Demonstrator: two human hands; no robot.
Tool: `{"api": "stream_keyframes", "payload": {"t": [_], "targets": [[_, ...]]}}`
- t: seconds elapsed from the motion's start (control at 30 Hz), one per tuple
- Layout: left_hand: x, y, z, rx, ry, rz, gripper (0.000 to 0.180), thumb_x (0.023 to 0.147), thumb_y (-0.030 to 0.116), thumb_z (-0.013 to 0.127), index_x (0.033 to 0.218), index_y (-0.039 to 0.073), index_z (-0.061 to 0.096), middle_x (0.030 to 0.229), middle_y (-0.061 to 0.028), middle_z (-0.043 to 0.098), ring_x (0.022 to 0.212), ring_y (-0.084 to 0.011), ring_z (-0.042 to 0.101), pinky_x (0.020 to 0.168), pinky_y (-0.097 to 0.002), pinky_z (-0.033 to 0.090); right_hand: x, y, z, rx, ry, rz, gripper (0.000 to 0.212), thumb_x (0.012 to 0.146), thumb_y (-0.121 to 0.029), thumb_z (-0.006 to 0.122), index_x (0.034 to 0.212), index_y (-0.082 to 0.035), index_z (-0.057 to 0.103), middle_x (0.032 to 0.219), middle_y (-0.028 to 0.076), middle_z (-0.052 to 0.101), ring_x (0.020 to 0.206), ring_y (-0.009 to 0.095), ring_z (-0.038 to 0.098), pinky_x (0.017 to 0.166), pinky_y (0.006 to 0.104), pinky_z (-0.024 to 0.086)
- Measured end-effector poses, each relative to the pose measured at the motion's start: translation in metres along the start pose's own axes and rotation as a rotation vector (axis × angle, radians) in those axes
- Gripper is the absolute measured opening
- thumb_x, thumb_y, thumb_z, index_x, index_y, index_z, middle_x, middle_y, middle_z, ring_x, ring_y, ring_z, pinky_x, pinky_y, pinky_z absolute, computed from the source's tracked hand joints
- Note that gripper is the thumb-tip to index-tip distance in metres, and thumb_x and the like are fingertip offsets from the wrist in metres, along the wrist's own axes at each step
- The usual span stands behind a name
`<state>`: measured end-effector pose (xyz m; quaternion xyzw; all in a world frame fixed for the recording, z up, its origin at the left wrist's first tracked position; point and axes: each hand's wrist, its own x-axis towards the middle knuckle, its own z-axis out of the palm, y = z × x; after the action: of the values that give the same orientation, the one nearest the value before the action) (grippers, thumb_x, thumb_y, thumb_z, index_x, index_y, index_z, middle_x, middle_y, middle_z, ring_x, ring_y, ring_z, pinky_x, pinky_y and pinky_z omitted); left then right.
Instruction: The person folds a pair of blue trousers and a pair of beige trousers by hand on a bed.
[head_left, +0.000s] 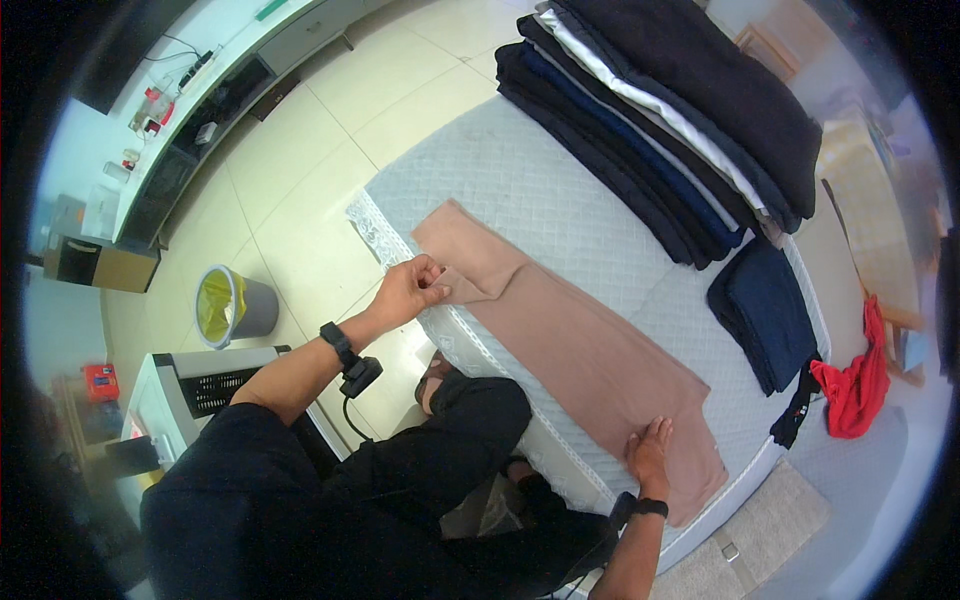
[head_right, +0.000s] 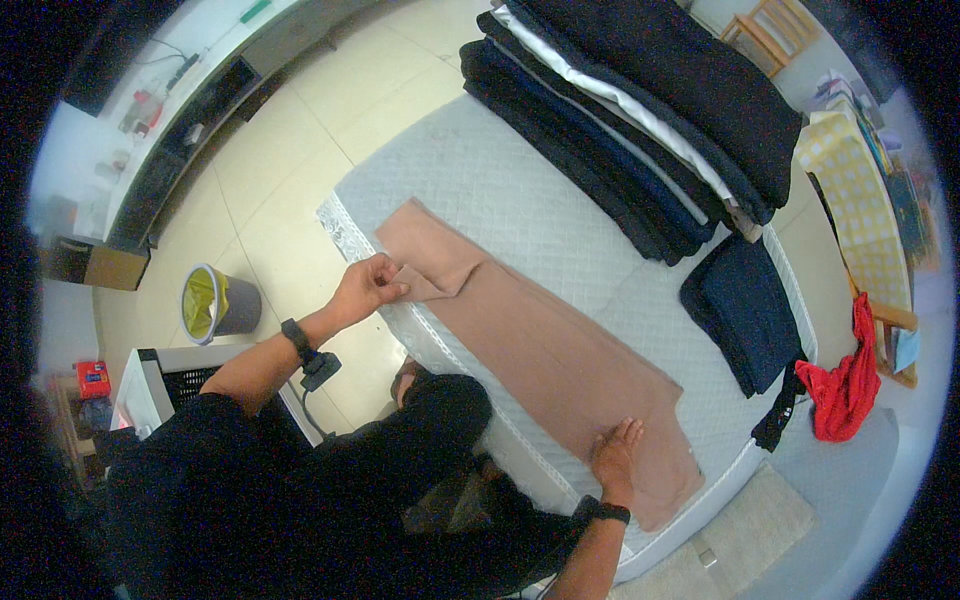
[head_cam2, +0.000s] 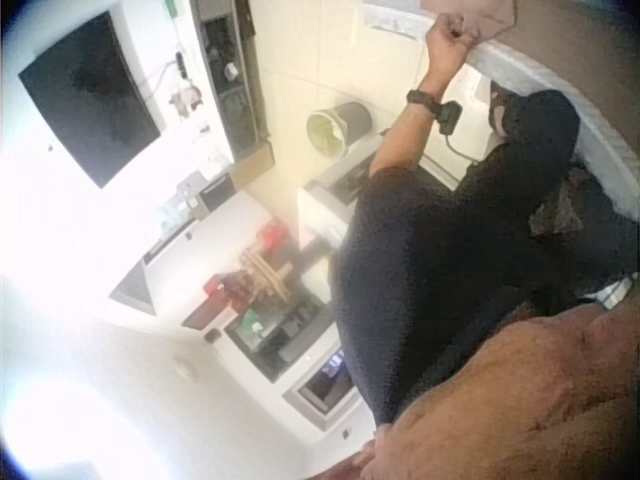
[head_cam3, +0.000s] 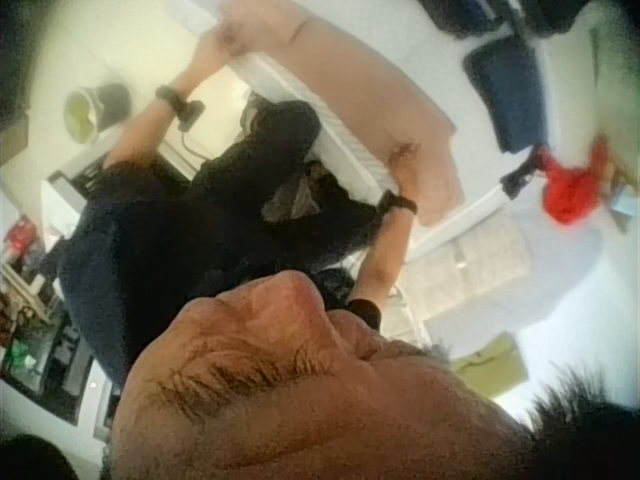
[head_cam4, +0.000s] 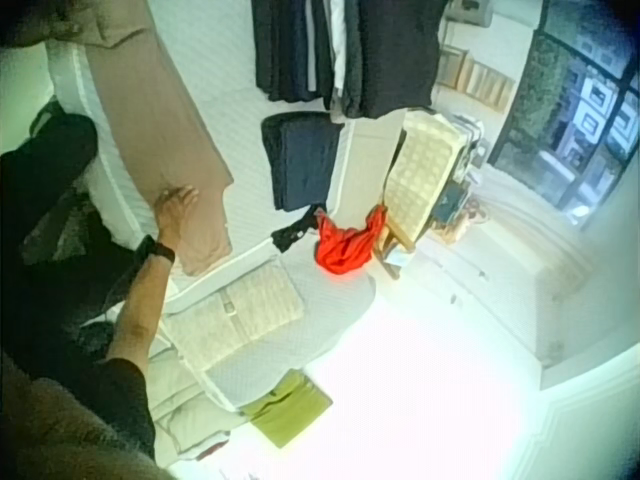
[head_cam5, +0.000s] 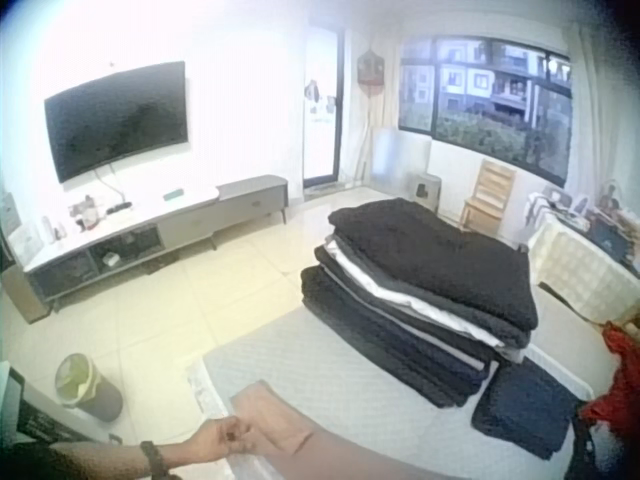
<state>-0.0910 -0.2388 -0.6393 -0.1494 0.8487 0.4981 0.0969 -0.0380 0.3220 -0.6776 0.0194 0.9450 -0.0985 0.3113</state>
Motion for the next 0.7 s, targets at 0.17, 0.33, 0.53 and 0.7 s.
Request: {"api": "stream_keyframes", "payload": {"t": [0.17,0.33,0.53,0.7], "targets": [[-0.014,0.009,0.007,-0.166,-0.006,0.072,0.050,0.090,-0.004,0.069,0.138,0.007,0.058,0.080,-0.0013,0.057,0.074,-0.0108,0.054,0.070,-0.0292,0.049,-0.003,-0.003,-0.002,0.032,-0.010,0.017,0.078,0.102,-0.027,0.052,0.154,0.020,0.018,0.164,0.042,0.008,0.156,0.050,0.004,0.130,0.0501,0.006],[-0.011,0.014,0.005,-0.039,-0.149,0.258,0.056,0.093,-0.008,0.062,0.143,0.016,0.062,0.082,-0.0031,0.057,0.075,-0.0110,0.053,0.073,-0.0293,0.050,0.002,0.006,0.006,0.036,0.030,0.007,0.081,0.100,-0.029,0.052,0.154,0.020,0.017,0.163,0.043,0.010,0.155,0.053,0.009,0.129,0.0493,0.009],[0.024,0.028,-0.017,-0.012,-0.047,0.099,0.031,0.101,0.005,0.061,0.131,0.004,0.067,0.090,0.0002,0.067,0.079,-0.0078,0.057,0.073,-0.0270,0.051,0.000,0.001,0.001,0.029,0.020,0.010,0.077,0.101,-0.026,0.051,0.153,0.022,0.020,0.163,0.041,0.012,0.156,0.051,0.005,0.130,0.0502,0.004],[0.080,-0.002,-0.031,-0.067,0.203,0.214,0.033,0.097,0.005,0.064,0.129,0.005,0.067,0.080,-0.0061,0.066,0.070,-0.0141,0.061,0.064,-0.0319,0.051,0.001,-0.001,0.000,-0.007,0.004,-0.023,0.081,0.101,-0.028,0.053,0.154,0.020,0.015,0.162,0.044,0.009,0.155,0.052,0.007,0.130,0.0496,0.008]]}}
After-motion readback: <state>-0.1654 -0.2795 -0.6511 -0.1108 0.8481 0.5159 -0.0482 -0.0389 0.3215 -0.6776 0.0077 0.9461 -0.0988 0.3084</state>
